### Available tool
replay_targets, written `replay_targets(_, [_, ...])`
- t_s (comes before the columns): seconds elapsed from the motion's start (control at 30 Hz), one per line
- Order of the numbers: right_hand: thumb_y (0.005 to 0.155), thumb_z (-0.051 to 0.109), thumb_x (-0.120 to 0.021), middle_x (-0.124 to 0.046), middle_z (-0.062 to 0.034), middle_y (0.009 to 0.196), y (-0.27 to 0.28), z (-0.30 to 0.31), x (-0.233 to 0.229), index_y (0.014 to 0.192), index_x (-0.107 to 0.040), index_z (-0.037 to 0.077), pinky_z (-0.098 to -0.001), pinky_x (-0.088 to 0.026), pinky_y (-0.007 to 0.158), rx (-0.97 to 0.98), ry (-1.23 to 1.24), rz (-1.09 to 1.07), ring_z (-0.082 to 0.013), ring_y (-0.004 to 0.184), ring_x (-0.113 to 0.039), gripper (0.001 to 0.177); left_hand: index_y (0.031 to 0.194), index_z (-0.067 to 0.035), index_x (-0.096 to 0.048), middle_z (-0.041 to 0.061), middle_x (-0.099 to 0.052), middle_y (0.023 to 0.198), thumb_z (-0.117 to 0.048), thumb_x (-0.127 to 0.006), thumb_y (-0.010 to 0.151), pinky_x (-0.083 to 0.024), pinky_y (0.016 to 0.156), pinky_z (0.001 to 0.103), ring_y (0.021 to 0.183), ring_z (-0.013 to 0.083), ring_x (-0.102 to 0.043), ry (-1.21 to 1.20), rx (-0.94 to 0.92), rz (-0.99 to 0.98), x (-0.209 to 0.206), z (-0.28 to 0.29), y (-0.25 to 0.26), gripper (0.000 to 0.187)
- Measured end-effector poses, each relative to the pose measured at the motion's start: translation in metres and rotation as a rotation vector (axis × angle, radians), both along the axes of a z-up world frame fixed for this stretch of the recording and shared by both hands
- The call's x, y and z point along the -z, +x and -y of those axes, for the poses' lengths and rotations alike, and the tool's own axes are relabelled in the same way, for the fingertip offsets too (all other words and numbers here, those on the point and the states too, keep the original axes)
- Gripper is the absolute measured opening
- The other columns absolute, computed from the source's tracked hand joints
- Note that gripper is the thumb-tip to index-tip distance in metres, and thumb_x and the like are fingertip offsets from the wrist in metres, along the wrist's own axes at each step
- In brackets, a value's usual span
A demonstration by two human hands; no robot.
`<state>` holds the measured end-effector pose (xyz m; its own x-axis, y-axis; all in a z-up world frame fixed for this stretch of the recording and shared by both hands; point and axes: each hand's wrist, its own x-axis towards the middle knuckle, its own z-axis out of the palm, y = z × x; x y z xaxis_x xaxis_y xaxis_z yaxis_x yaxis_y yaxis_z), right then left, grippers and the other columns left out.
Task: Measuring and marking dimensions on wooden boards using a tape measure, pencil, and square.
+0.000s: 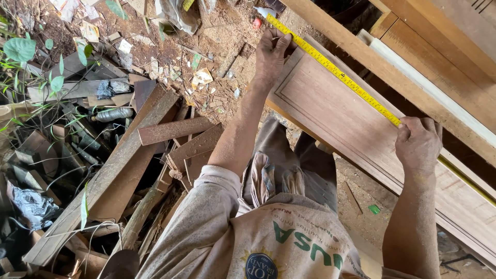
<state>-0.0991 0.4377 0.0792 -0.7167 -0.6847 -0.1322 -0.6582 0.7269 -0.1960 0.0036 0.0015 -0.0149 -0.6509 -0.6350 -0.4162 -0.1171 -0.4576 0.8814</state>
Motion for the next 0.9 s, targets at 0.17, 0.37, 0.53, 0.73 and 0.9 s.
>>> replay_targets(0.17, [0.104, -0.001, -0.068, -0.075, -0.0111, 0.103, 0.002, -0.001, 0.003, 0.115, -0.078, 0.007, -0.0478, -0.051, 0.107, 0.015, -0.021, -0.004, -0.0282, 0.098, -0.063, 0.017, 0.092, -0.014, -0.058, 0.009, -0.074, 0.083, -0.018, -0.063, 0.098, -0.062, 0.062, 0.029, 0.073, 0.0184, -0.07, 0.041, -0.008, -0.02, -0.009, 0.0, -0.002, 0.009])
replay_targets(0.37, [0.105, -0.002, -0.071, -0.073, -0.0167, 0.107, 0.01, 0.01, -0.007, 0.114, -0.075, 0.006, -0.0544, -0.051, 0.102, 0.107, -0.039, 0.017, -0.0374, 0.102, -0.061, 0.012, 0.094, -0.015, -0.057, 0.009, -0.075, 0.084, -0.02, -0.065, 0.098, -0.06, 0.06, 0.028, 0.073, 0.0177, -0.069, 0.027, -0.003, -0.012, -0.005, 0.0, -0.001, 0.011])
replay_targets(0.53, [0.105, 0.0, -0.072, -0.07, -0.0165, 0.111, 0.015, 0.014, -0.007, 0.115, -0.076, 0.006, -0.0495, -0.053, 0.089, 0.161, -0.064, -0.004, -0.0379, 0.098, -0.057, 0.013, 0.094, -0.013, -0.059, 0.011, -0.074, 0.086, -0.014, -0.066, 0.097, -0.066, 0.072, 0.033, 0.082, 0.0209, -0.073, 0.055, -0.021, -0.021, -0.003, 0.002, 0.001, 0.008])
replay_targets(0.73, [0.102, -0.003, -0.073, -0.074, -0.0132, 0.109, 0.014, 0.016, -0.002, 0.113, -0.076, 0.005, -0.0481, -0.049, 0.1, 0.132, -0.09, -0.014, -0.0332, 0.101, -0.061, 0.014, 0.091, -0.012, -0.058, 0.01, -0.074, 0.084, -0.017, -0.065, 0.097, -0.067, 0.08, 0.039, 0.083, 0.0228, -0.073, -0.006, -0.004, -0.01, -0.002, 0.004, 0.004, 0.01])
replay_targets(0.9, [0.098, 0.008, -0.064, -0.064, -0.0167, 0.115, 0.017, 0.018, -0.006, 0.118, -0.074, 0.011, -0.0547, -0.049, 0.084, 0.368, -0.022, 0.122, -0.0438, 0.114, -0.05, 0.022, 0.108, -0.017, -0.071, 0.01, -0.067, 0.106, -0.031, -0.072, 0.09, -0.046, 0.101, 0.043, 0.113, 0.0305, -0.057, -1.12, 0.471, 0.224, 0.029, 0.01, 0.022, 0.023])
